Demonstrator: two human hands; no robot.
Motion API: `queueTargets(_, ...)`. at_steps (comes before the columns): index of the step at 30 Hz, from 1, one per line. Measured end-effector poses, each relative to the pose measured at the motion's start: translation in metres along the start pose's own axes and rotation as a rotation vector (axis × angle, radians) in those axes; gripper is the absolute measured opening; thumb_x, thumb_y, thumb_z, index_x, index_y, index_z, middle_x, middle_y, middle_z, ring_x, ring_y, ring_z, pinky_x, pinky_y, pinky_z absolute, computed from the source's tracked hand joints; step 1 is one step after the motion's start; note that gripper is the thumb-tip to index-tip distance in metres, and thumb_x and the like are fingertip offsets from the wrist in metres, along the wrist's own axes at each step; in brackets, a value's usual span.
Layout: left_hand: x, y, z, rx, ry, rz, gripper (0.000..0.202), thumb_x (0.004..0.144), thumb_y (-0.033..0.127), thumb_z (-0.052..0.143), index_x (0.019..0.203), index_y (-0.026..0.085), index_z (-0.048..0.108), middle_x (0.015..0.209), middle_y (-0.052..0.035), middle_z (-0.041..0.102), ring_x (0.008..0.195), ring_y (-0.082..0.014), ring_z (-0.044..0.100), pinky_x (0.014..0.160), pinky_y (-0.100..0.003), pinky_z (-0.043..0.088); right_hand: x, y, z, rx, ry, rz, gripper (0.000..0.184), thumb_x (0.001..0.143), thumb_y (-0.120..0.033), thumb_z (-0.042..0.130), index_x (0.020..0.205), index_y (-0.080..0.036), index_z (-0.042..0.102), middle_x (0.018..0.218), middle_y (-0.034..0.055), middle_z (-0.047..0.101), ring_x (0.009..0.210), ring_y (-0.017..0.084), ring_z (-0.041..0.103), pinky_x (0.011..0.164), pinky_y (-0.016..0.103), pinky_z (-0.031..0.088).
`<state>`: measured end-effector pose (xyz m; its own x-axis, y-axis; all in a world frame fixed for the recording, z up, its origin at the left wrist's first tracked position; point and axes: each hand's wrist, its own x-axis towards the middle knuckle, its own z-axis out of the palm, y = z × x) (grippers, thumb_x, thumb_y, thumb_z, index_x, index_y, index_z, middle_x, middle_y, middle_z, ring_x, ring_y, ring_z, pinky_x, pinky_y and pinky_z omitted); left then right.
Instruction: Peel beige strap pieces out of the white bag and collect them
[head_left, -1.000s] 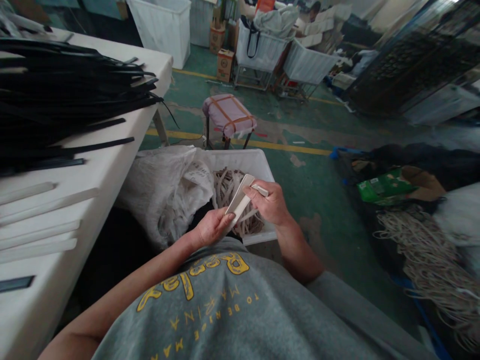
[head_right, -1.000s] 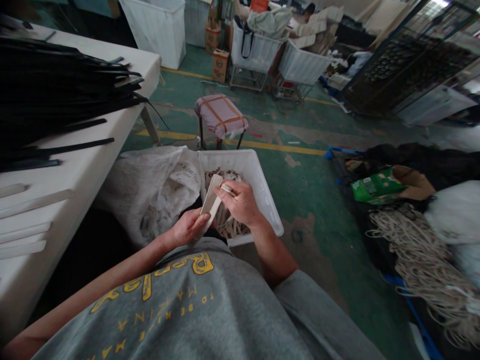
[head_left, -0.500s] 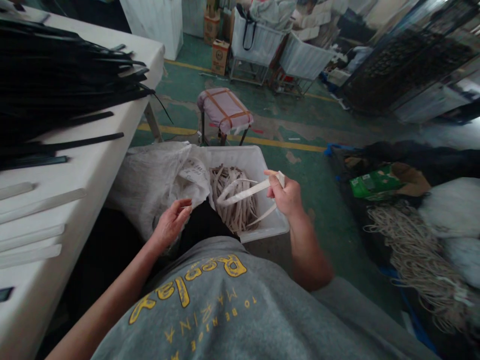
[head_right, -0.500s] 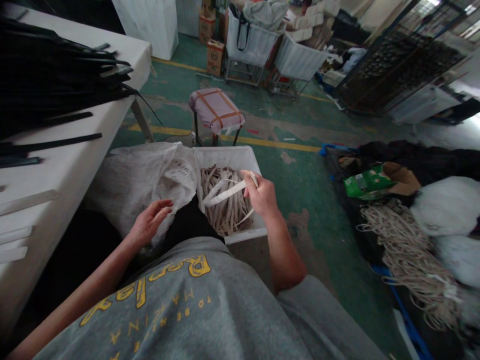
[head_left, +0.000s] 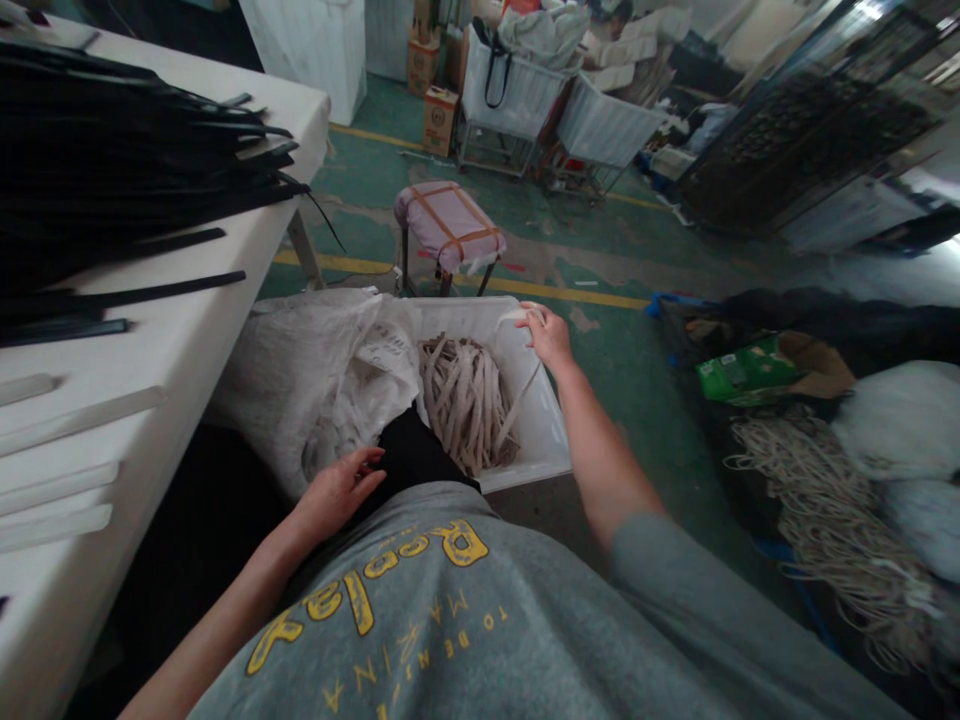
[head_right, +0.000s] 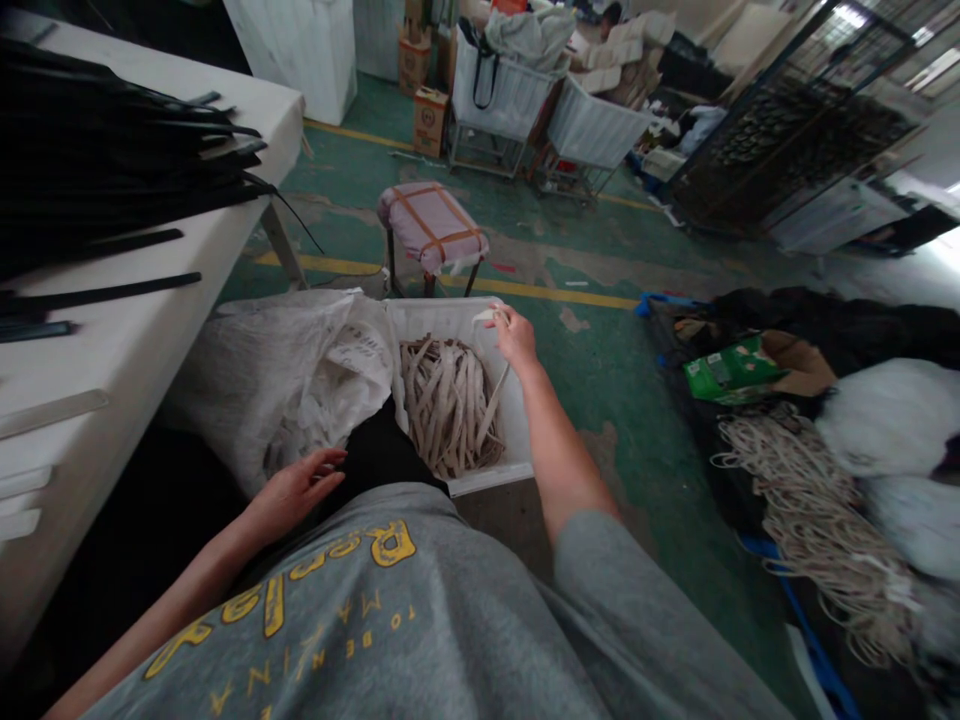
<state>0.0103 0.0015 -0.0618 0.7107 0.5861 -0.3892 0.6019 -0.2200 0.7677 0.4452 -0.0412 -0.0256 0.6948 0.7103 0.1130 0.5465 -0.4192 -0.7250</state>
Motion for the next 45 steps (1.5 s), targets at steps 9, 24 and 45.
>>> queueTargets(9, 0.001, -0.010, 0.001, 0.182, -0.074, 0.009, 0.042, 0.087, 0.042, 0.049, 0.119, 0.020, 0.063, 0.115, -0.0108, 0.074, 0.102, -0.0275, 0.071, 0.093, -0.039, 0.052, 0.030, 0.014, -0.010, 0.179, 0.173, -0.002, 0.050, 0.095, -0.038, 0.043, 0.138, -0.016, 0.058, 0.115, 0.0114, 0.073, 0.088, 0.018, 0.070, 0.054, 0.019, 0.055)
queueTargets(24, -0.001, -0.018, 0.002, 0.311, -0.162, 0.008, 0.045, 0.089, 0.037, 0.048, 0.127, 0.016, 0.061, 0.124, -0.0134, 0.070, 0.116, -0.0279, 0.066, 0.101, -0.040, 0.049, -0.046, 0.062, -0.020, 0.172, 0.252, 0.426, 0.042, 0.095, -0.029, 0.046, 0.135, -0.018, 0.054, 0.122, 0.0122, 0.069, 0.084, 0.016, 0.066, 0.047, 0.017, 0.051)
queueTargets(45, -0.012, 0.046, 0.006, -0.376, 0.024, 0.189, 0.058, 0.089, 0.050, 0.055, 0.138, 0.018, 0.055, 0.131, -0.0136, 0.066, 0.114, -0.0269, 0.066, 0.095, -0.040, 0.055, -0.174, -0.070, 0.050, 0.525, -1.066, 0.328, 0.039, 0.087, -0.052, 0.063, 0.094, -0.015, 0.072, 0.075, 0.0065, 0.073, 0.053, 0.012, 0.056, 0.047, 0.022, 0.049)
